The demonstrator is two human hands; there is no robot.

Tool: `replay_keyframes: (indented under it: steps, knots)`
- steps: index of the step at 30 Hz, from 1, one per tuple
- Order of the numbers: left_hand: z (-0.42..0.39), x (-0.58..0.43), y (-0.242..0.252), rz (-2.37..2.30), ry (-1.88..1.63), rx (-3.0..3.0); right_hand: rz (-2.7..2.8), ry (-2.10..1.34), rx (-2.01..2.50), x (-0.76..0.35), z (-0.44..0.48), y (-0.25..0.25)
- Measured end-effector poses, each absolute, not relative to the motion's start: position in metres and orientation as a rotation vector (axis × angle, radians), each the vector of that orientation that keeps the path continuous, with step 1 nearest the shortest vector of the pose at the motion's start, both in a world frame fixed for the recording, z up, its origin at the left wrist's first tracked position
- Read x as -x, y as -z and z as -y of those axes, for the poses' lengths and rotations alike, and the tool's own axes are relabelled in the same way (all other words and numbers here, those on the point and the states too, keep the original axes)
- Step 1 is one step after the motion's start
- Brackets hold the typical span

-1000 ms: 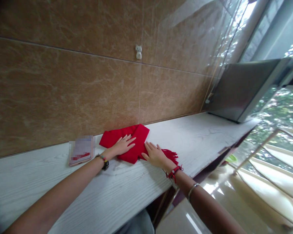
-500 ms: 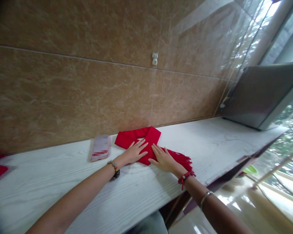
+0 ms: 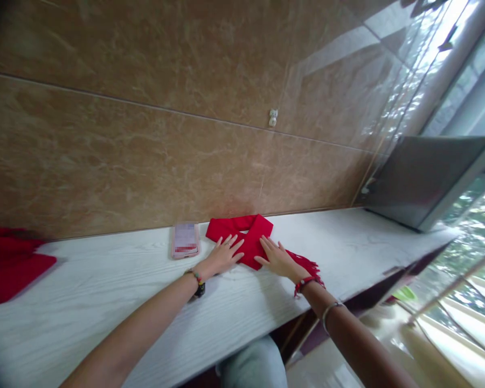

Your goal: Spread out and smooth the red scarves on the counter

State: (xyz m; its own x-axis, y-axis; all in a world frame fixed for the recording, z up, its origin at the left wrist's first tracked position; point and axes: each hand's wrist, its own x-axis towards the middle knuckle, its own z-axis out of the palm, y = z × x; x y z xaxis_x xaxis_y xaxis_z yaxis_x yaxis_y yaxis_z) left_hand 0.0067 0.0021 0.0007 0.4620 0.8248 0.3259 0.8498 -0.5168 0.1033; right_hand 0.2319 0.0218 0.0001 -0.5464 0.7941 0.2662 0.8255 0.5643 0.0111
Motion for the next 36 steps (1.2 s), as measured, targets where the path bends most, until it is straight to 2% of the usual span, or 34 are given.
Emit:
replay_keyframes:
  steps: [4, 7, 13, 18, 24, 31, 36]
  knots:
    - [0.024, 0.061, -0.021, 1.469, 0.564, 2.505, 2.520, 0.231, 1.234, -0.188, -0.026, -0.035]
    - [0.054, 0.143, -0.035, 1.559, 0.553, 2.283, 2.559, 0.190, 1.013, -0.115, -0.028, -0.051]
    - [0.144, 0.317, -0.045, 1.914, 0.429, 1.669, 2.659, -0.002, 0.590, 0.082, -0.006, -0.044]
    - [0.226, 0.411, -0.043, 1.994, 0.450, 1.126, 2.628, -0.112, 0.318, 0.219, 0.031, -0.042]
    - [0.272, 0.457, -0.029, 2.093, 0.562, 0.825, 2.540, -0.158, 0.094, 0.331, 0.074, -0.060]
    - [0.272, 0.470, -0.027, 2.012, 0.802, 0.741, 2.511, -0.193, -0.048, 0.413, 0.111, -0.086]
    - [0.273, 0.476, -0.023, 1.996, 0.889, 0.714, 2.623, -0.072, -0.116, 0.439, 0.130, -0.099]
